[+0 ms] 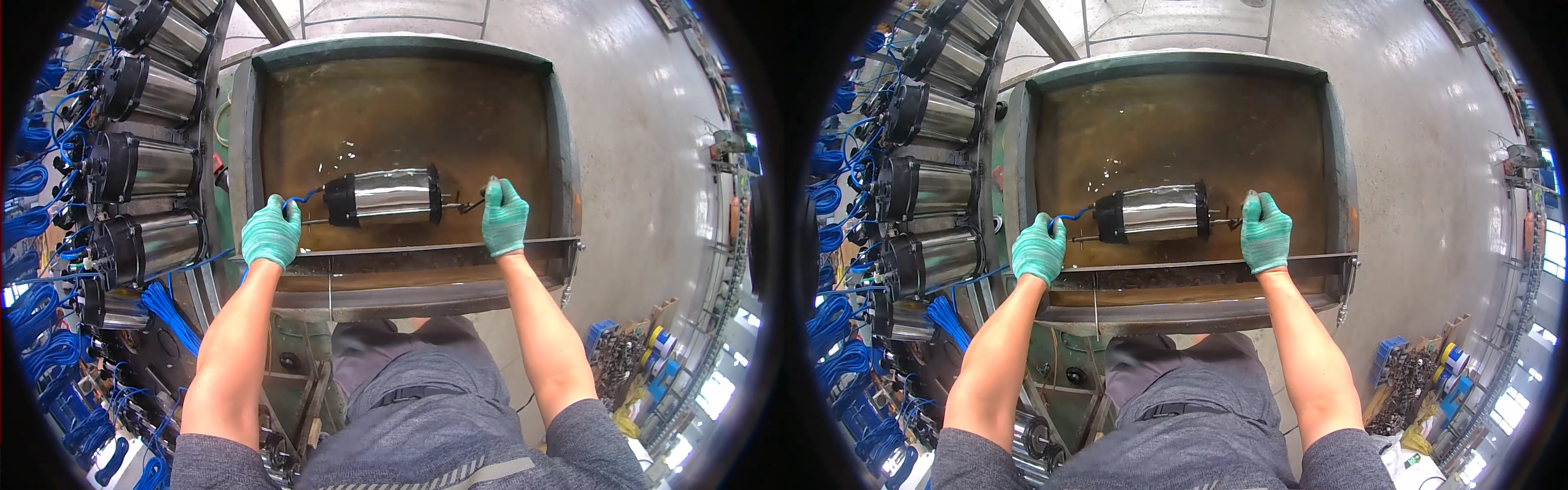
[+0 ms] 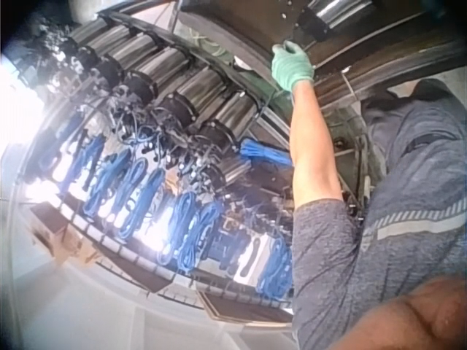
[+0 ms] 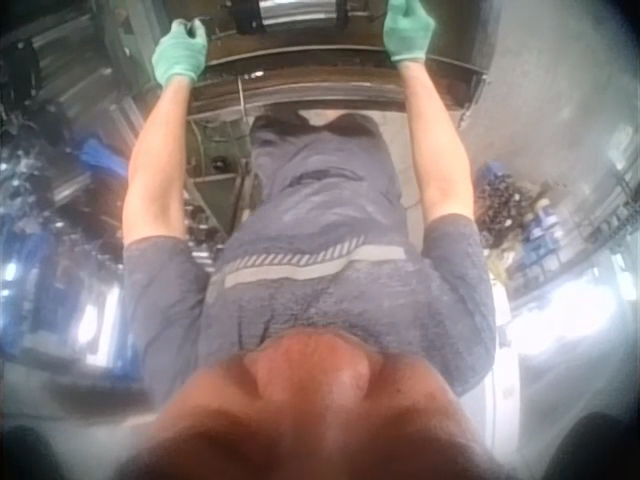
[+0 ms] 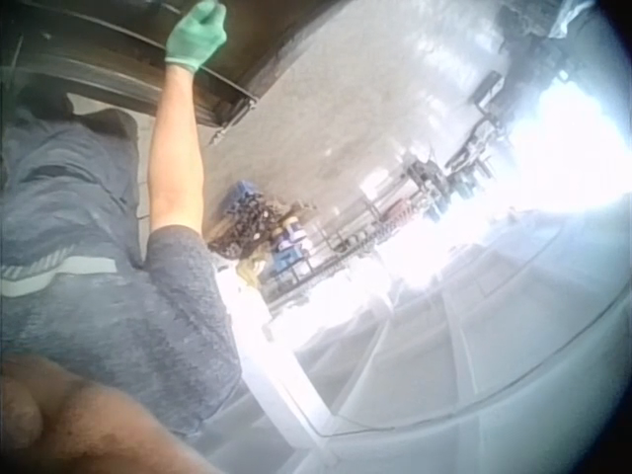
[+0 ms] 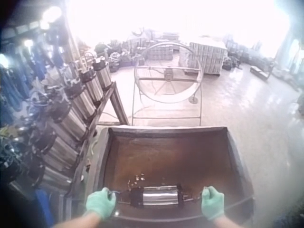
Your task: The person lowers a cylindrical metal motor into a tank of water, rotates it to check for bubbles or leaks, and then lifts it out to place it onto a workbench next to a coil of blue cable.
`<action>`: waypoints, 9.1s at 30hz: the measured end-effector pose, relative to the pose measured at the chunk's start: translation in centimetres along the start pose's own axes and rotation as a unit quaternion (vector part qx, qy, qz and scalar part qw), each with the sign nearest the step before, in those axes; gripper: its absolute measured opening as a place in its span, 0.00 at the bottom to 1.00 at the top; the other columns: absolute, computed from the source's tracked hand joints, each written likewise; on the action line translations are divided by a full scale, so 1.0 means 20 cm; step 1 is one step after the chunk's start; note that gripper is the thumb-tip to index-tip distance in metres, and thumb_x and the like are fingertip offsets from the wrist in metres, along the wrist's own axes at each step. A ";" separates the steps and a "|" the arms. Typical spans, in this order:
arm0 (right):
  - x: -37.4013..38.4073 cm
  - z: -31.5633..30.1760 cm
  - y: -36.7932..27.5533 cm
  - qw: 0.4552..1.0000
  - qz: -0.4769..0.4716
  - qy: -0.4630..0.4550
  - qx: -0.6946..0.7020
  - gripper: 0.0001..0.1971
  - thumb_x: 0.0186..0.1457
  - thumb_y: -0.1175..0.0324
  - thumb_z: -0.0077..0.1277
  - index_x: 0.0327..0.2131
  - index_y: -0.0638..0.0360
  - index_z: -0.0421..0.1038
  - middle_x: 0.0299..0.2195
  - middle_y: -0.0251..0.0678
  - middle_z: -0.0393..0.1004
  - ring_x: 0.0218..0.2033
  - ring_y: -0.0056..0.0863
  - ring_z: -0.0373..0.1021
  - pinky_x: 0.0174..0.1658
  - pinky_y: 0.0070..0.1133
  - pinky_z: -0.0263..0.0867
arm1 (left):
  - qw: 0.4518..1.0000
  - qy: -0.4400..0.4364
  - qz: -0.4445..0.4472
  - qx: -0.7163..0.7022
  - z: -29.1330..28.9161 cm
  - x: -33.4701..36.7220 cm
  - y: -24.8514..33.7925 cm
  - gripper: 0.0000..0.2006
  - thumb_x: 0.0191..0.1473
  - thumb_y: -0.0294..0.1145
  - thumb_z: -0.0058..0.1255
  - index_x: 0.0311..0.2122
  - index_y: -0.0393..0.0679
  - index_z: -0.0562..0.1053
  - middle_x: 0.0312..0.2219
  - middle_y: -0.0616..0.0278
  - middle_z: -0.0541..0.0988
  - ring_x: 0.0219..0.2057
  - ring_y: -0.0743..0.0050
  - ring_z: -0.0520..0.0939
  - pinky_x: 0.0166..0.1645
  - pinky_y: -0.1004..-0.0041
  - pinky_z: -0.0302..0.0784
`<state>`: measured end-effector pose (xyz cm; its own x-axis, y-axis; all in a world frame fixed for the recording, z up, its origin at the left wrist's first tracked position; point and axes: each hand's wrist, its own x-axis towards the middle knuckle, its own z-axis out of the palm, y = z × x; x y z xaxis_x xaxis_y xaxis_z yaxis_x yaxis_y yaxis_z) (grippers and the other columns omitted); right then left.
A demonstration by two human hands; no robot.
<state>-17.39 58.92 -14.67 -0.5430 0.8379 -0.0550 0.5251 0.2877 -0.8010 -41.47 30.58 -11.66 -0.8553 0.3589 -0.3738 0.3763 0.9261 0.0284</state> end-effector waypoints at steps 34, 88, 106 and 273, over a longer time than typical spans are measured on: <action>0.00 0.00 -0.01 1.000 -0.016 0.006 -0.003 0.17 0.68 0.61 0.47 0.30 0.65 0.74 0.21 0.40 0.75 0.22 0.21 0.64 0.30 0.25 0.64 | 1.000 0.000 -0.009 -0.002 -0.01 0.00 0.01 0.16 0.65 0.48 0.43 0.38 0.45 0.73 0.28 0.46 0.82 0.34 0.39 0.82 0.40 0.49 0.76; 0.00 0.00 0.00 1.000 -0.005 -0.002 -0.004 0.17 0.68 0.60 0.47 0.31 0.66 0.73 0.22 0.39 0.75 0.24 0.19 0.64 0.32 0.24 0.65 | 1.000 -0.008 0.001 0.009 0.00 0.01 0.00 0.18 0.65 0.49 0.39 0.40 0.45 0.72 0.28 0.45 0.82 0.34 0.40 0.83 0.41 0.48 0.77; 0.00 0.00 0.00 1.000 -0.010 0.003 -0.006 0.17 0.68 0.61 0.47 0.31 0.66 0.74 0.21 0.39 0.75 0.23 0.19 0.65 0.31 0.24 0.65 | 1.000 -0.006 -0.008 -0.011 0.00 0.00 0.01 0.17 0.65 0.48 0.42 0.38 0.45 0.73 0.29 0.44 0.82 0.35 0.37 0.82 0.41 0.48 0.76; -0.61 -0.31 -0.16 0.876 -0.066 -0.323 -0.352 0.18 0.53 0.63 0.58 0.48 0.55 0.72 0.47 0.51 0.70 0.48 0.50 0.72 0.50 0.40 0.70 | 0.971 -0.073 0.190 -0.124 0.18 -0.54 -0.59 0.16 0.57 0.27 0.52 0.51 0.42 0.73 0.44 0.44 0.80 0.47 0.43 0.80 0.51 0.55 0.76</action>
<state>-8.40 50.68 -7.79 -0.7676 0.4038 -0.4977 0.5800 0.7682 -0.2712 -35.31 15.34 -11.35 -0.6048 0.6774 -0.4187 0.5430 0.7354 0.4055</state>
